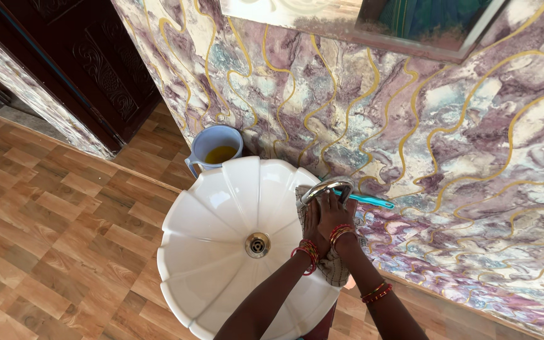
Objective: The person wipes a white ceramic sink and a wooden cabinet using a cloth. They scrub the sink basin and faucet area, then move to wipe the front and sides of the wooden cabinet below the sink.
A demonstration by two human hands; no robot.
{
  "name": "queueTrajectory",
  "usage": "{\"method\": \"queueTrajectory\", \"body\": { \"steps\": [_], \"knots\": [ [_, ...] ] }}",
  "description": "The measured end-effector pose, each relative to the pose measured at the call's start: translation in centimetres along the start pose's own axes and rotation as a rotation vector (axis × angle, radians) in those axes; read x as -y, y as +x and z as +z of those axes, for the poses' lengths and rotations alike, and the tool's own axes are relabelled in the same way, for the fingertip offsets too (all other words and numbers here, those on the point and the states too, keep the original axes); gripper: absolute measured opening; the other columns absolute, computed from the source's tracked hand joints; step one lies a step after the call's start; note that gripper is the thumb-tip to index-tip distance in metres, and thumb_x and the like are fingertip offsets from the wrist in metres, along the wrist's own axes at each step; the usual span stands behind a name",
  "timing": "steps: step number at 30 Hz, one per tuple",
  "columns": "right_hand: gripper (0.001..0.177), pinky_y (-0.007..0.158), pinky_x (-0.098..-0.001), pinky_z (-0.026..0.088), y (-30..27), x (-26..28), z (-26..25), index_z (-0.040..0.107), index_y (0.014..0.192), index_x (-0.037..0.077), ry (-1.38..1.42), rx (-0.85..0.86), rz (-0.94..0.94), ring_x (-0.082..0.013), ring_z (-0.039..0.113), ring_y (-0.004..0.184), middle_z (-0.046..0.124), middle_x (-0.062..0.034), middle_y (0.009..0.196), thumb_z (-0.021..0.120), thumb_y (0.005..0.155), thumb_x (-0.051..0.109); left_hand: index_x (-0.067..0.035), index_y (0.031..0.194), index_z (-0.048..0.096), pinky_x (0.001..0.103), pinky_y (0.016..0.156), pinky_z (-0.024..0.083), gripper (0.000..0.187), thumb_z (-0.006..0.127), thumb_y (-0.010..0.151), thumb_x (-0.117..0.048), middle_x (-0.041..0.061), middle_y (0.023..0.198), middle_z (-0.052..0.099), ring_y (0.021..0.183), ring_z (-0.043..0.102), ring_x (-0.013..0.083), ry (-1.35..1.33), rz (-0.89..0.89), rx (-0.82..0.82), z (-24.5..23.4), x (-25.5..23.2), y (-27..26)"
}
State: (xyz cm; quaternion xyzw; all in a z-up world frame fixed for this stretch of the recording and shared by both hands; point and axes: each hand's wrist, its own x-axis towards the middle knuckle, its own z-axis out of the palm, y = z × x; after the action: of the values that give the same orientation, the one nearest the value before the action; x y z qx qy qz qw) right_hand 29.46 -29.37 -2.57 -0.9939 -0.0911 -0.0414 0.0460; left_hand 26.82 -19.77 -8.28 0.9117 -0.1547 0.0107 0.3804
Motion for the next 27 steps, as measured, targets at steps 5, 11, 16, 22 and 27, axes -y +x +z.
{"method": "queueTrajectory", "body": {
  "steps": [5,11,16,22,27],
  "knots": [
    [0.072,0.114,-0.0487,0.035,0.8,2.0,2.0,0.034,0.147,-0.006,0.011,-0.103,0.04,-0.0468,0.045,0.138,0.035,-0.0361,0.152,0.058,0.087,0.028,-0.002,0.165,0.01,0.052,0.128,0.004,0.093,0.057,0.096,-0.043,0.025,0.172,0.006,0.159,0.002,0.0404,0.229,0.099,0.007,1.9,3.8,0.6],
    [0.065,0.119,-0.0519,0.033,1.6,3.5,1.8,0.037,0.144,-0.004,-0.006,-0.054,0.116,-0.0475,0.043,0.14,0.042,-0.0333,0.147,0.056,0.092,0.03,-0.007,0.164,0.024,0.048,0.131,0.013,0.089,0.057,0.093,-0.049,0.017,0.172,0.021,0.16,0.017,0.0334,0.195,0.07,0.148,1.6,6.8,2.1],
    [0.075,0.117,-0.0539,0.032,2.2,4.5,0.5,0.032,0.154,0.0,0.06,-0.119,0.163,-0.0478,0.042,0.138,0.045,-0.0313,0.143,0.057,0.088,0.025,-0.008,0.165,0.022,0.051,0.125,0.009,0.083,0.055,0.098,-0.046,0.016,0.172,0.013,0.158,0.011,0.035,0.402,0.224,-0.062,1.3,7.3,3.9],
    [0.082,0.122,-0.0567,0.028,2.3,5.3,0.6,0.025,0.158,0.003,-0.021,0.011,0.213,-0.0507,0.039,0.139,0.042,-0.0315,0.145,0.059,0.087,0.027,-0.013,0.166,0.017,0.043,0.128,0.009,0.075,0.044,0.104,-0.045,0.015,0.174,0.007,0.159,0.009,0.0322,0.647,0.317,-0.123,-0.3,7.1,5.1],
    [0.087,0.117,-0.0587,0.026,1.9,5.6,0.9,0.028,0.161,0.006,-0.044,-0.121,0.177,-0.0576,0.032,0.14,0.039,-0.0345,0.144,0.061,0.083,0.027,-0.009,0.165,0.011,0.045,0.128,0.007,0.079,0.043,0.101,-0.043,0.016,0.172,0.004,0.158,0.006,0.033,0.724,0.262,0.016,-0.2,7.6,5.2]
  ]
}}
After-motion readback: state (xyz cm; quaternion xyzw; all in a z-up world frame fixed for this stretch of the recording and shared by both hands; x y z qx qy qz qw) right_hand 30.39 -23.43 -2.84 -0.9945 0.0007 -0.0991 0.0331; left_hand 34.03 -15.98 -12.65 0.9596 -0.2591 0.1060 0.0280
